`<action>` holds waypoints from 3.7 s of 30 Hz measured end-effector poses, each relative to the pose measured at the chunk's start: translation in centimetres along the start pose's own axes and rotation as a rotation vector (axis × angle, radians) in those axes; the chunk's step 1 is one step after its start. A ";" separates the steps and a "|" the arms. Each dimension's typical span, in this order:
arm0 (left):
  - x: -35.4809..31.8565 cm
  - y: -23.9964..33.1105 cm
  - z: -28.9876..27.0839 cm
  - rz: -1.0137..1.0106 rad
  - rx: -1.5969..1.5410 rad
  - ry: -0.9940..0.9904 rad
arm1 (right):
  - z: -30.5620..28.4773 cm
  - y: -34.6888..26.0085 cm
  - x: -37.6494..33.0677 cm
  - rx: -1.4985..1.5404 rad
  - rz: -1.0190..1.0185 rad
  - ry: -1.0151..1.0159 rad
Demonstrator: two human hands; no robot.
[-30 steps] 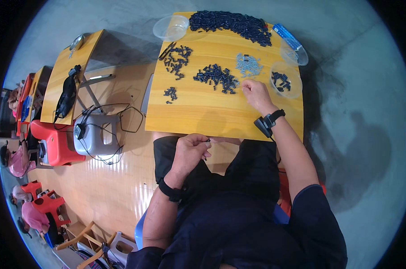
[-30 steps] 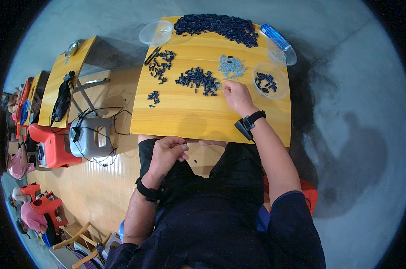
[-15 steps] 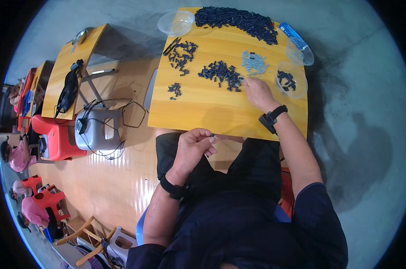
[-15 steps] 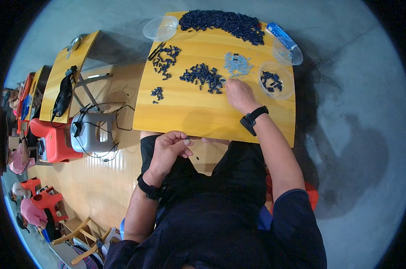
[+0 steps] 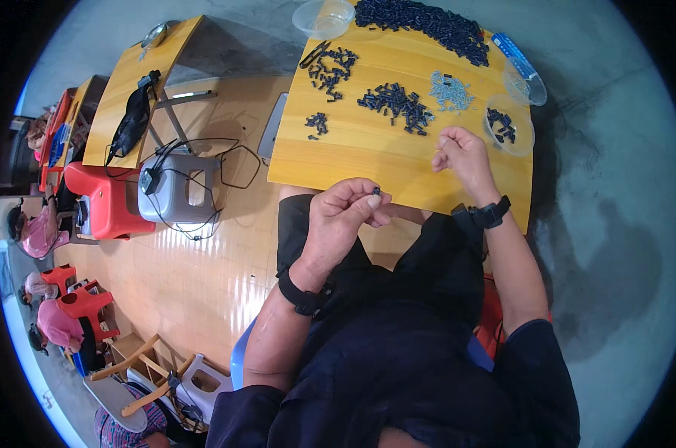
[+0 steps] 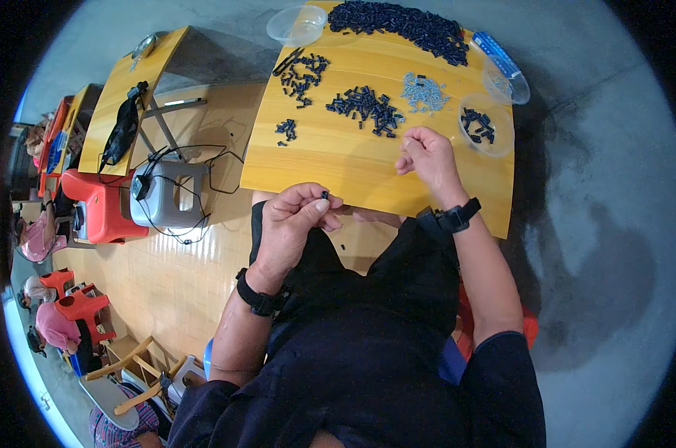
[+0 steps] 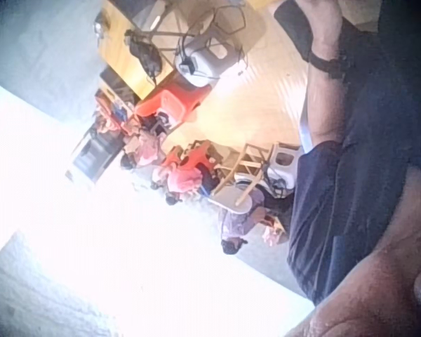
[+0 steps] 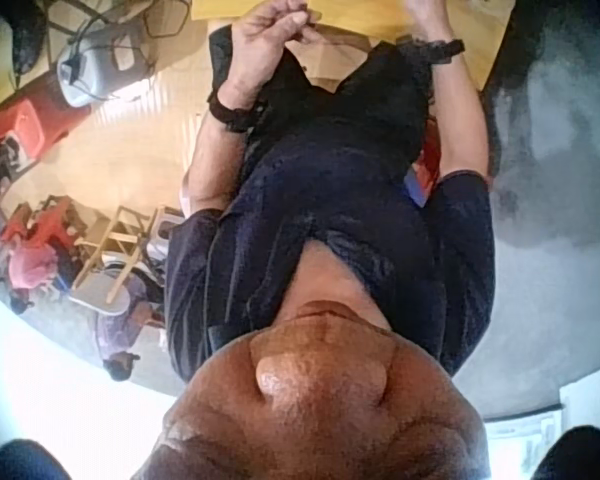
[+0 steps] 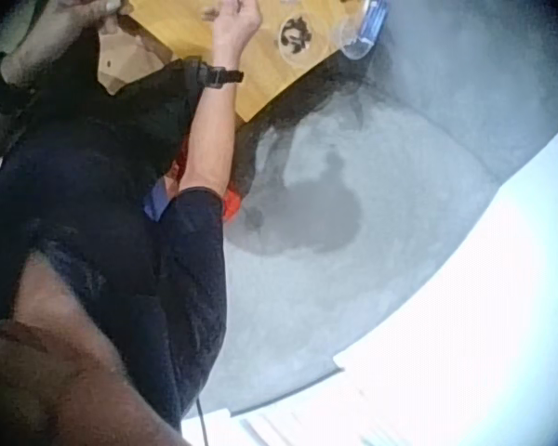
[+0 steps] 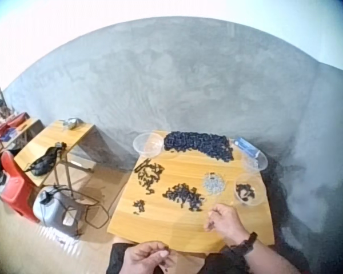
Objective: Assembling small blue and yellow plastic components on a table in a workshop.
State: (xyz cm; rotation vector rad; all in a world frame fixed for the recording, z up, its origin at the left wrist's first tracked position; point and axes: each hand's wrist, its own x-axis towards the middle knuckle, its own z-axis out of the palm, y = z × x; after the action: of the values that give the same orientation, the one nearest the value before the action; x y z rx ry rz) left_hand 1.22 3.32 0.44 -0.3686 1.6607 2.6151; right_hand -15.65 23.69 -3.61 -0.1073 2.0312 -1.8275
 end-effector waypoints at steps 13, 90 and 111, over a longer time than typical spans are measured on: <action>-1.0 0.5 0.5 0.071 -0.017 -0.046 | 5.6 -5.6 -7.5 0.188 -0.048 -0.277; -0.7 1.4 0.7 0.027 -0.022 -0.007 | 6.5 -5.9 -6.4 -0.194 -0.174 -0.286; 0.0 0.9 -0.9 0.074 0.068 0.034 | 8.0 0.2 6.4 -1.273 -0.362 0.074</action>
State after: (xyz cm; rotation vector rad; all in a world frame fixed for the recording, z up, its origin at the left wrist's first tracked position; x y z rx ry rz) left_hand 1.26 2.08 0.87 -0.3580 1.8025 2.6098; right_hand -18.65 14.15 -5.82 -0.7822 3.0150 -0.3810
